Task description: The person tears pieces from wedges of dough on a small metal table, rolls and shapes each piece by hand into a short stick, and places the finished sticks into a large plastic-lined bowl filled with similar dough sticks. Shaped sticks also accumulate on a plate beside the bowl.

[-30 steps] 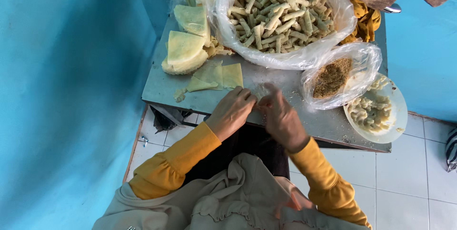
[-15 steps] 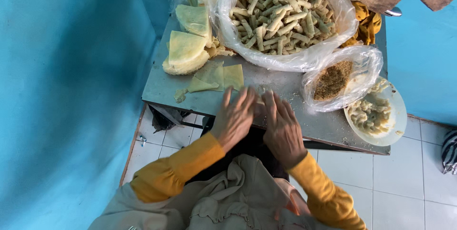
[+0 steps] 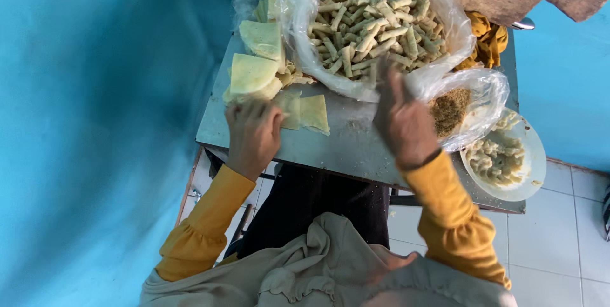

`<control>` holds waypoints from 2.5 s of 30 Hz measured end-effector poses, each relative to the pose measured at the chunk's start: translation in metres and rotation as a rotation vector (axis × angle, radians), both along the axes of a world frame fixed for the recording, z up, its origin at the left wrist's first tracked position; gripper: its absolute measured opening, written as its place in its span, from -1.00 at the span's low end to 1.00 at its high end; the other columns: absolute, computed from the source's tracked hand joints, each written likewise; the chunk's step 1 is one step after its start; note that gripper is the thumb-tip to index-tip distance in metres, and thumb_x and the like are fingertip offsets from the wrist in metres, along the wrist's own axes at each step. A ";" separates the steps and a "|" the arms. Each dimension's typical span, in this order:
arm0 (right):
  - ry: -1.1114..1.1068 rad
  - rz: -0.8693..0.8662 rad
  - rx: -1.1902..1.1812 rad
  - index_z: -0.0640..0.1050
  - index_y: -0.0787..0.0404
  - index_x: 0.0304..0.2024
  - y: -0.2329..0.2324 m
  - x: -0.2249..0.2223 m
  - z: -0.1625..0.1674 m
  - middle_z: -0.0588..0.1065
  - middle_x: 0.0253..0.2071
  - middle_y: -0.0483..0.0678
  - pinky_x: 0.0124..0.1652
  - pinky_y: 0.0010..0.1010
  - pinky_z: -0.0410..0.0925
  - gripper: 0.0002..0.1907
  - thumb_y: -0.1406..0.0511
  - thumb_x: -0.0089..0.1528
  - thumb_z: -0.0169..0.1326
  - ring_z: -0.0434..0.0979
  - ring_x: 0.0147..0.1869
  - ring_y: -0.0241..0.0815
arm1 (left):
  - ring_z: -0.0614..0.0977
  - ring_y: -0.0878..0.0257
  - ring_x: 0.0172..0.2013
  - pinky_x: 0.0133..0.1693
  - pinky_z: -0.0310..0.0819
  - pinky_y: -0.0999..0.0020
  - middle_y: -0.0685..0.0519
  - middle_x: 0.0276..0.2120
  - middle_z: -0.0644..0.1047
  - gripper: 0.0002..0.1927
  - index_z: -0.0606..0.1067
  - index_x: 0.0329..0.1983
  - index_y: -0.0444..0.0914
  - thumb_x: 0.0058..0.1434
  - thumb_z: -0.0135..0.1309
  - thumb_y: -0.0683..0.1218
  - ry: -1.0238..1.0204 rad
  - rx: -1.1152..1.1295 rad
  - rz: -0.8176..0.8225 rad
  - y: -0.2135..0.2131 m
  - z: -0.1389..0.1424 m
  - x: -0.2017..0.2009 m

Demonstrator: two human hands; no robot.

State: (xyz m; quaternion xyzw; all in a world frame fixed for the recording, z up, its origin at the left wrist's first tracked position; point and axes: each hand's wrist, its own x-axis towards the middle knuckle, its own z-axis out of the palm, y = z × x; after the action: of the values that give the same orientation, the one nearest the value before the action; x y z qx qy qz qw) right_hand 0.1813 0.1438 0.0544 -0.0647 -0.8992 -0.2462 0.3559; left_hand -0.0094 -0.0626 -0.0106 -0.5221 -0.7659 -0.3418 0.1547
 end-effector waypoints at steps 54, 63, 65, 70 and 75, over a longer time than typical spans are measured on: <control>0.262 0.386 -2.029 0.19 0.26 0.46 -0.073 0.031 -0.041 0.54 -0.16 0.01 -0.16 -0.44 0.48 -0.24 0.56 0.24 0.12 0.55 -0.15 -0.27 | 0.57 0.35 -0.21 -0.12 0.51 0.38 0.15 -0.25 0.53 -0.87 0.46 -0.11 -0.27 0.31 0.12 -0.21 -1.600 0.224 -0.501 0.012 -0.022 0.017; 0.139 -0.091 -1.174 0.22 0.21 0.39 -0.081 0.056 -0.042 0.61 -0.26 0.04 -0.30 -0.34 0.52 -0.28 0.49 0.20 0.15 0.68 -0.27 -0.12 | 0.50 -0.08 0.12 0.17 0.37 0.01 -0.10 0.12 0.48 -0.64 0.51 0.00 -0.23 0.10 0.12 -0.21 -0.017 0.016 -0.230 -0.005 0.002 0.043; 0.075 -0.159 -1.107 0.30 0.22 0.35 -0.080 0.066 -0.041 0.61 -0.20 0.04 -0.22 -0.28 0.49 -0.38 0.51 0.25 0.10 0.65 -0.22 -0.07 | 0.48 -0.01 0.12 0.17 0.28 -0.02 -0.03 0.07 0.49 -0.77 0.53 -0.12 -0.15 0.19 0.24 -0.03 -0.036 -0.052 -0.457 -0.005 -0.003 0.061; -0.011 0.092 -0.993 0.51 0.20 0.21 -0.060 0.072 -0.039 0.58 0.08 0.07 0.10 -0.23 0.38 -0.43 0.64 0.19 -0.09 0.56 0.08 -0.03 | 0.44 0.01 0.21 0.24 0.21 0.00 0.03 0.10 0.49 -0.71 0.53 -0.09 -0.16 0.20 0.26 0.02 0.042 -0.005 -0.510 -0.005 -0.015 0.063; -0.214 0.150 -1.108 0.63 0.00 0.19 -0.049 0.055 -0.046 0.47 -0.08 -0.01 0.08 -0.25 0.31 -0.16 0.68 -0.06 -0.09 0.39 0.02 -0.03 | 0.46 0.08 0.21 0.29 0.25 0.03 0.05 0.05 0.51 -0.73 0.51 -0.11 -0.21 0.20 0.25 -0.03 0.015 -0.021 -0.611 -0.001 -0.020 0.053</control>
State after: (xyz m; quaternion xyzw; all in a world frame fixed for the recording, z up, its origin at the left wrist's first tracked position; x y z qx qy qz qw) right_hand 0.2359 0.0945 0.0084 -0.1526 -0.9272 0.2828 0.1923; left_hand 0.0432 -0.0632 -0.0307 -0.7324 -0.5758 -0.3607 0.0447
